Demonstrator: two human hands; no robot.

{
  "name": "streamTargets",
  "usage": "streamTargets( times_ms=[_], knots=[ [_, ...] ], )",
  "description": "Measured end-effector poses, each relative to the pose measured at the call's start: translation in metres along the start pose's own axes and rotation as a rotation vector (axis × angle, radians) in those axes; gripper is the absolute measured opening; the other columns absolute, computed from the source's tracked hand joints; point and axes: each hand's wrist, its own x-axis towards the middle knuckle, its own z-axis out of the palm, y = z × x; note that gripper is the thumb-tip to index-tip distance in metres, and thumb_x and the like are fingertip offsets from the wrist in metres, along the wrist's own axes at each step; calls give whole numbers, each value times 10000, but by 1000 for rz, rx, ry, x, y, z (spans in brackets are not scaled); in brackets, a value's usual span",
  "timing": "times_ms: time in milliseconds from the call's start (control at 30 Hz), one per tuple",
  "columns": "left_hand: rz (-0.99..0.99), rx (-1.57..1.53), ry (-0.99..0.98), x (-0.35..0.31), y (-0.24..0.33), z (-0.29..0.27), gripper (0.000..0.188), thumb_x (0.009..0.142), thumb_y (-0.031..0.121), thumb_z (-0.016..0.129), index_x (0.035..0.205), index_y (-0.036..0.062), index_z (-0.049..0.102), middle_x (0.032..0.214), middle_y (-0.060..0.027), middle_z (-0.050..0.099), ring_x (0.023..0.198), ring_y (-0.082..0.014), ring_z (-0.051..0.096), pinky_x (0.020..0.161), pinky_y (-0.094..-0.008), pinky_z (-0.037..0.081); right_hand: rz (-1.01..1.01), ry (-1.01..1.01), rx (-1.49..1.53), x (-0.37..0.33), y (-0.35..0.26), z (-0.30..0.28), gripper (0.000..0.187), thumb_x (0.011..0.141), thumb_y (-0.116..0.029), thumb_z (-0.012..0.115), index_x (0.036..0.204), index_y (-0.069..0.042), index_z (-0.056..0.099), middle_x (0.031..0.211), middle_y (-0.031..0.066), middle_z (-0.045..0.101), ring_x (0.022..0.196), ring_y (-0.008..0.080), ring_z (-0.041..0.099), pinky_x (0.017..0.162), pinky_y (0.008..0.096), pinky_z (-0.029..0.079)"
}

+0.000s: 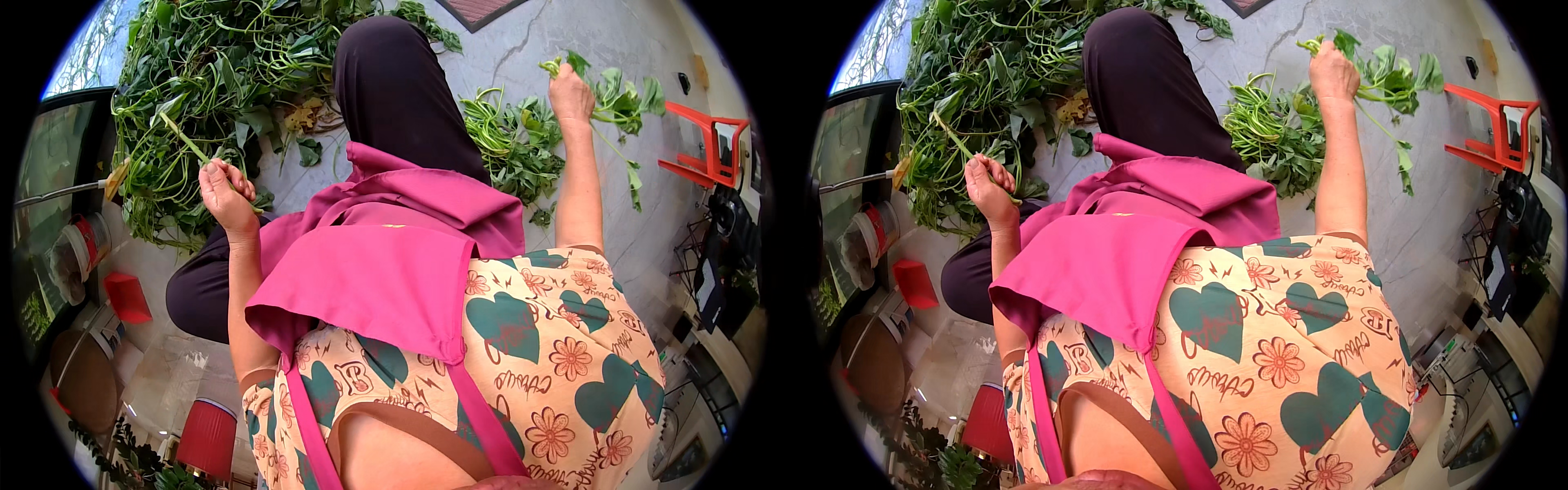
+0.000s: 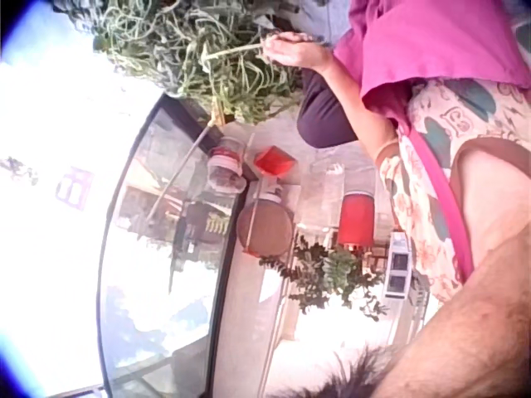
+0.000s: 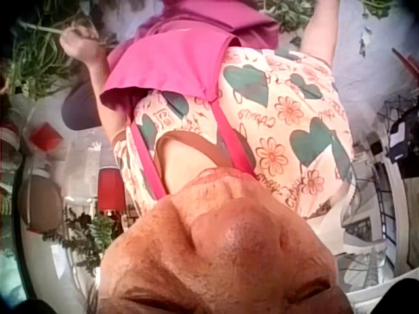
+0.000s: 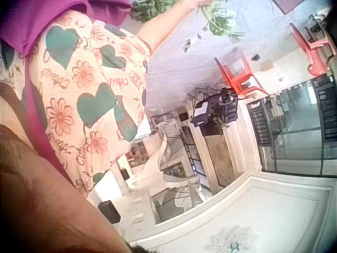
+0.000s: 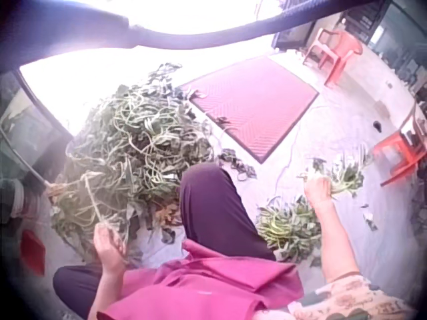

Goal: The person sits on the floor and sorts through a large pile of leafy green vegetables. They pick up stems, remove leaves, and separate the parts by hand, placing the sorted pieces into a separate pile.

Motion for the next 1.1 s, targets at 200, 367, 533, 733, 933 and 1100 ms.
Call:
streamTargets(
  times_ms=[200,367,533,733,933,1100],
  knots=[
    [27,153,29,3,-15,-5,237,965,306,373,840,107,401,572,19,363,432,-46,295,371,-194,274,238,-621,325,-93,-46,184,323,805,-109,487,1122,-47,485,1190,206,482,1107,362,485,916,463,399],
    [47,230,25,1,-16,-11,235,963,296,385,834,102,413,561,31,372,430,-35,311,366,-179,272,116,-849,178,-115,-70,206,400,805,-104,514,1196,-56,446,1267,159,446,1181,309,440,959,413,377],
    [181,394,-4,0,-22,-17,222,944,250,443,829,63,475,549,22,444,450,-59,403,416,-223,305,-31,-698,97,-35,-46,159,357,773,-217,582,1080,-35,584,1178,190,528,1076,347,523,892,418,441],
    [419,565,-90,-13,5,-14,156,902,183,490,866,31,490,618,-135,547,546,-308,560,496,-354,426,-301,55,820,62,-133,-40,244,862,-220,559,1028,-52,619,949,107,631,789,191,599,713,305,482],
    [760,710,-143,-13,1,-27,108,854,139,545,870,38,509,655,-106,548,567,-297,556,509,-357,439,-679,-767,1709,-25,-291,-194,331,924,-257,501,1140,-9,543,940,56,628,495,16,411,409,151,322],
    [764,776,-239,-23,5,-22,168,832,197,584,902,60,515,666,-84,540,606,-271,560,533,-363,446,-687,-1210,1758,-67,-341,-206,214,925,-165,489,1066,-12,540,865,61,608,477,40,435,383,162,323]
  ],
)
